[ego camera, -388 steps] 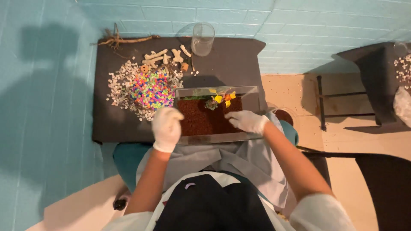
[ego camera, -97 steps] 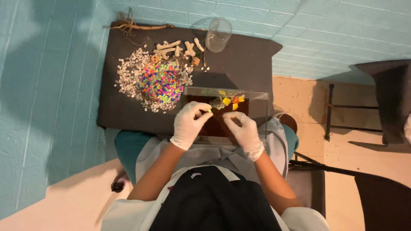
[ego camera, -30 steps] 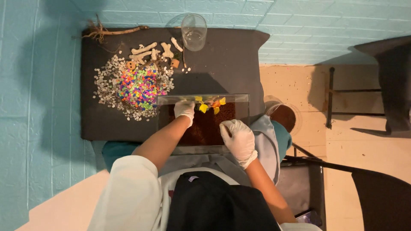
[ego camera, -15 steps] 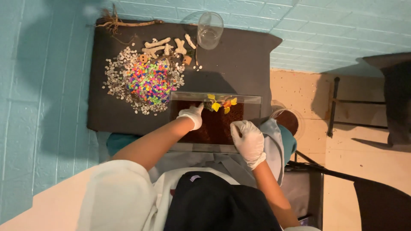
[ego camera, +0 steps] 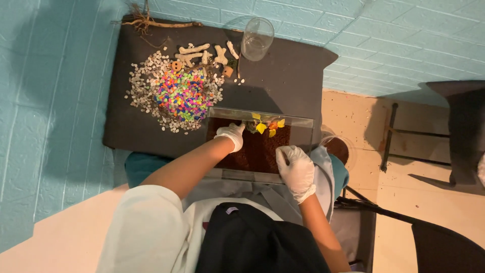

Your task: Placing and arranging artificial plants and flowers inside a glass terrarium tank.

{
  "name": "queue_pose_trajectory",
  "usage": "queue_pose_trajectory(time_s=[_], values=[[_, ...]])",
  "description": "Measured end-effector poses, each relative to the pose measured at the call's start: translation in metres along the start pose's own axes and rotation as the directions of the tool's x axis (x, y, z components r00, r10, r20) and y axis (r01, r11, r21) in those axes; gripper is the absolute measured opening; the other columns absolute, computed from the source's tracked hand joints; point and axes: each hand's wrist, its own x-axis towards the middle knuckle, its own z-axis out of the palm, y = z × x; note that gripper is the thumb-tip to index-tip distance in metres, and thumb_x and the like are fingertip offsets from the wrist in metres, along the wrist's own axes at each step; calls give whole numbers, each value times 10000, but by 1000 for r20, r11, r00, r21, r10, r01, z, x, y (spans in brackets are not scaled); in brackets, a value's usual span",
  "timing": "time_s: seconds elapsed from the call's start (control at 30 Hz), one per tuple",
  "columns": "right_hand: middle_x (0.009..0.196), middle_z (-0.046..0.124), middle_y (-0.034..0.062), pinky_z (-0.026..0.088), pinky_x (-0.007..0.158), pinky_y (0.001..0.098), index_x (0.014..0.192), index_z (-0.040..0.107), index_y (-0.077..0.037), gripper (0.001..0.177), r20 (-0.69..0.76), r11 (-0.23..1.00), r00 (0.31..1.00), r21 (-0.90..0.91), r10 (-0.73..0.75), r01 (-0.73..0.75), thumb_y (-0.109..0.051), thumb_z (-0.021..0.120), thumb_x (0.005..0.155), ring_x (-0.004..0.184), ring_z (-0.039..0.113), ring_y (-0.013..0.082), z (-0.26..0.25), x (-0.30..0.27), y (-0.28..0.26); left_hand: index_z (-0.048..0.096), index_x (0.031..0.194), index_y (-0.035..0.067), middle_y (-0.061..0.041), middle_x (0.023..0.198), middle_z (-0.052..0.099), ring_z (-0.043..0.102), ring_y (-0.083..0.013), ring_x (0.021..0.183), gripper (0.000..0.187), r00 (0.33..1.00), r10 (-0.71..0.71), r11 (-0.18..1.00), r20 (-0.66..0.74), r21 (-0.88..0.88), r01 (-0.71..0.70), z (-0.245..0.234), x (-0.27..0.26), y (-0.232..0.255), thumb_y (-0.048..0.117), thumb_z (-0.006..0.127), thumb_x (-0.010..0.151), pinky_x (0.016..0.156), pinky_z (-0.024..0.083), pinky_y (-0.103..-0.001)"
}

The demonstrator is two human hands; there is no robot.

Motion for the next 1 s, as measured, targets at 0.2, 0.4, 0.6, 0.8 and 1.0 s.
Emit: queue_pose_trajectory(time_s=[0.2,0.4,0.6,0.8,1.0], values=[[710,639,11,566,659,337,877,712,-183,84,8,1000,1000,13,1,-1,-234,762,922,736,691,222,0,0,1,104,1645,234,-236,1408,484,614,-406,1215,1072,1000,-20,995,-16,93,22,1,2,2,-75,636,767,842,588,-564],[723,651,1,564,653,341,888,718,-193,67,3,1000,1000,29,5,-5,-227,770,912,746,693,225,1,-2,2,169,1646,205,-241,1422,473,608,-391,1231,976,1000,8,988,-11,155,-6,-20,-43,14,-62,629,828,855,588,-531],[710,635,2,564,643,349,899,718,-198,70,9,1000,1000,6,-8,8,-250,765,911,735,690,228,5,-3,6,143,1644,258,-198,1323,504,625,-367,1150,970,996,-36,964,-77,261,55,12,18,3,23,624,834,777,592,-509],[726,631,-4,566,647,348,906,709,-204,76,-11,999,999,-18,-31,31,-249,770,903,739,688,226,8,-4,9,194,1638,273,-208,1362,505,611,-385,1179,923,996,-12,953,-89,300,39,12,12,3,28,614,853,806,572,-519],[720,625,-16,569,644,328,908,711,-215,67,-8,999,999,-34,-34,34,-255,763,905,729,685,210,8,-4,8,230,1626,276,-215,1318,543,643,-390,1132,929,987,23,971,-157,237,15,7,8,4,3,638,837,818,565,-496]])
